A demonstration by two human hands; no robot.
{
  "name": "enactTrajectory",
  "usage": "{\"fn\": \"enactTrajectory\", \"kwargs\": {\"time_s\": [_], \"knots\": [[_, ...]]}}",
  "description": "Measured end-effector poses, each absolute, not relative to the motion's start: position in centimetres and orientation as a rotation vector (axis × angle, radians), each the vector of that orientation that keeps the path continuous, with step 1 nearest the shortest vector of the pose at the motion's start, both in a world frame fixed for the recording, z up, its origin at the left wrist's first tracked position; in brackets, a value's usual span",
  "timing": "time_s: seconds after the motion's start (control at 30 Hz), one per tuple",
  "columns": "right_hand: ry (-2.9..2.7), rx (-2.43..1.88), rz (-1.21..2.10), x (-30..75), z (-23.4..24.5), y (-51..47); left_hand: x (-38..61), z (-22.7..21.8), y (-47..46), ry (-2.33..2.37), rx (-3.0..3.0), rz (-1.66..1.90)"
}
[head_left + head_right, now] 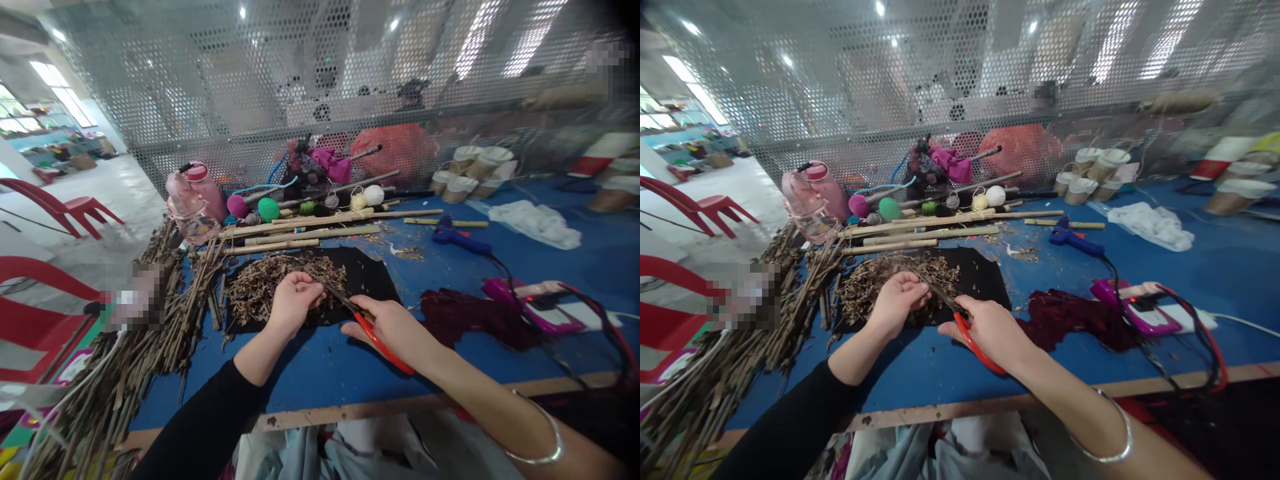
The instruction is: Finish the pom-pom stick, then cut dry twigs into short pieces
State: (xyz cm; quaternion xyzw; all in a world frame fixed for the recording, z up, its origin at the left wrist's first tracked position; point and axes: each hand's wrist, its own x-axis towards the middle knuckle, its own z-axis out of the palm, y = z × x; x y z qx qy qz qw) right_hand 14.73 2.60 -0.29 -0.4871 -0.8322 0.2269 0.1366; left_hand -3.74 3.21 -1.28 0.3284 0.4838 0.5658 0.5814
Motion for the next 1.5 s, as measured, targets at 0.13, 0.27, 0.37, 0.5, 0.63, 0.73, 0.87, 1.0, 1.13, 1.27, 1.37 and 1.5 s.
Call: {"fn": "enactTrajectory", "kwargs": {"time_s": [0.13,0.27,0.37,0.5,0.63,0.73,0.87,1.0,1.13,1.27,1.37,1.5], "knots": [[-2.378,-1.44,0.701,14.8,-0.4,2.6,-3.7,-1.3,3.1,1.263,0.816,1.269],[-2.352,-1.41,0.778,15.0,-0.4,2.7,-3.8,-1.5,3.2,1.284,0.866,1.297],[-2.308,-1.43,0.766,15.2,-0.3,2.6,-4.0,-1.6,3.2,1.245,0.851,1.353],[-2.269,-1.479,0.728,15.4,0.3,2.1,-4.2,-1.2,3.2,1.137,0.67,1.377],[-2.329,-1.444,0.66,15.3,0.5,1.7,-4.0,-0.7,3.2,0.986,0.509,1.4],[-2.357,-1.4,0.553,15.1,0.0,1.7,-3.9,-0.8,3.1,0.966,0.618,1.409],[-2.39,-1.375,0.498,15.1,-0.8,2.0,-3.9,-0.8,3.0,1.094,0.851,1.414],[-2.403,-1.348,0.436,15.3,-1.1,2.2,-3.8,-0.7,2.9,1.166,0.911,1.371],[-2.401,-1.313,0.437,15.4,-1.4,2.3,-3.7,-0.9,2.8,1.146,0.935,1.327],[-2.411,-1.341,0.453,15.3,-1.5,2.4,-3.7,-1.2,2.8,1.142,0.942,1.288],[-2.435,-1.408,0.437,15.4,-1.3,2.4,-3.7,-1.3,2.9,1.155,0.932,1.255],[-2.457,-1.463,0.434,15.4,-1.0,2.3,-3.6,-1.4,2.8,1.224,0.868,1.225]]}}
